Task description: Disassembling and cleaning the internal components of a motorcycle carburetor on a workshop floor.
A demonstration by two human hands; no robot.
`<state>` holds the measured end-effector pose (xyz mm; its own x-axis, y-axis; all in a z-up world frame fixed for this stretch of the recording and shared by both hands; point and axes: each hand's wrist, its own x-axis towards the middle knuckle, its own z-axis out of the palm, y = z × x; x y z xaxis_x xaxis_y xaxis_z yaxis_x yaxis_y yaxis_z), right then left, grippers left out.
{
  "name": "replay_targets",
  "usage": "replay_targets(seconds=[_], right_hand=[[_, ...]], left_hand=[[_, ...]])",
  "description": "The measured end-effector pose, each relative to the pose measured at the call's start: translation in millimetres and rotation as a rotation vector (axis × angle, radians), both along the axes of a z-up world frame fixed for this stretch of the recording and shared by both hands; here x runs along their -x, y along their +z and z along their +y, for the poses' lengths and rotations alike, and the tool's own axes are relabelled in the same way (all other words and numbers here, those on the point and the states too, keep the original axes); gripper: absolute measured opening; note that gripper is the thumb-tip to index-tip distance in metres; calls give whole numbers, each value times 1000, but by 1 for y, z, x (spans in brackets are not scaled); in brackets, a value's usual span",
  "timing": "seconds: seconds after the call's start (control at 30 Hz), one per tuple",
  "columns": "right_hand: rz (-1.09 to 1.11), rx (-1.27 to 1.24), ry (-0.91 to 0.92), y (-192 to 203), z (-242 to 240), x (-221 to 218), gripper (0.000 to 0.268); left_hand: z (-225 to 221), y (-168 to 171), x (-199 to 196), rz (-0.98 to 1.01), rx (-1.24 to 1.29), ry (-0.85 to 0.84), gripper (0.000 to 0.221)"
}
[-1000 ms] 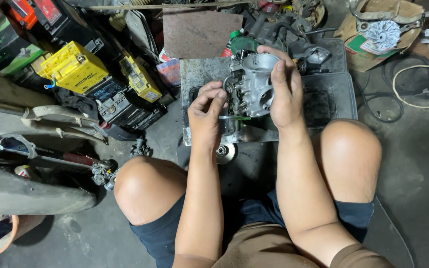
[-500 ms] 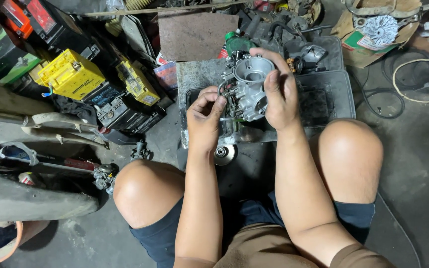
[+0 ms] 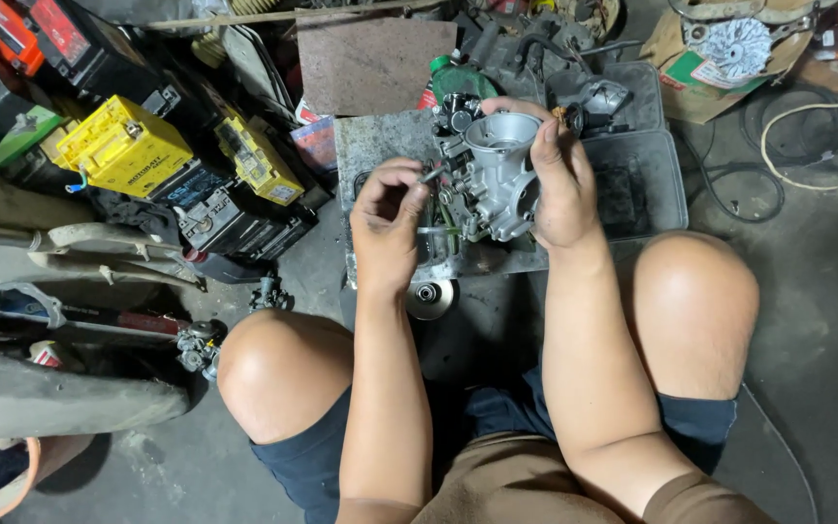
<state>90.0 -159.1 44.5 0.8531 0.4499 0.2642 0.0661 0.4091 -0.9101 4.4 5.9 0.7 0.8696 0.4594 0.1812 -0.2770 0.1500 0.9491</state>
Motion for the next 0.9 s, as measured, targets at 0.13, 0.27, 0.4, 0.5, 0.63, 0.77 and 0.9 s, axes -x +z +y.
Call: replay_targets(seconds=[0.13,0.27,0.4,0.5,0.63,0.77,0.9], right_hand=[[-94,83,-94,5,6,2,62],[-61,79,-62,3,6,0,62],[-89,131,-55,-2,2,-3,59],[-102,134,-56,-3,3,-4,60],[-143,166,-104,-8,1,-4,57],[-233,198,-164,-11,-2,-9,53],[-263,209,-211,-44,-7,-16,48]], left_hand=[[-5,-10,-4,8,-8,172,23],[-5,-1,-5,-52,29,225,17],[-9,12,-1,-162,-17,142,5],[-12,17,-1,-197,-6,91,6],[-15,12,-3,-188,-19,87,7],[-18,6,-11,-168,-40,141,11],[-17,-4,-13,-56,22,247,8]])
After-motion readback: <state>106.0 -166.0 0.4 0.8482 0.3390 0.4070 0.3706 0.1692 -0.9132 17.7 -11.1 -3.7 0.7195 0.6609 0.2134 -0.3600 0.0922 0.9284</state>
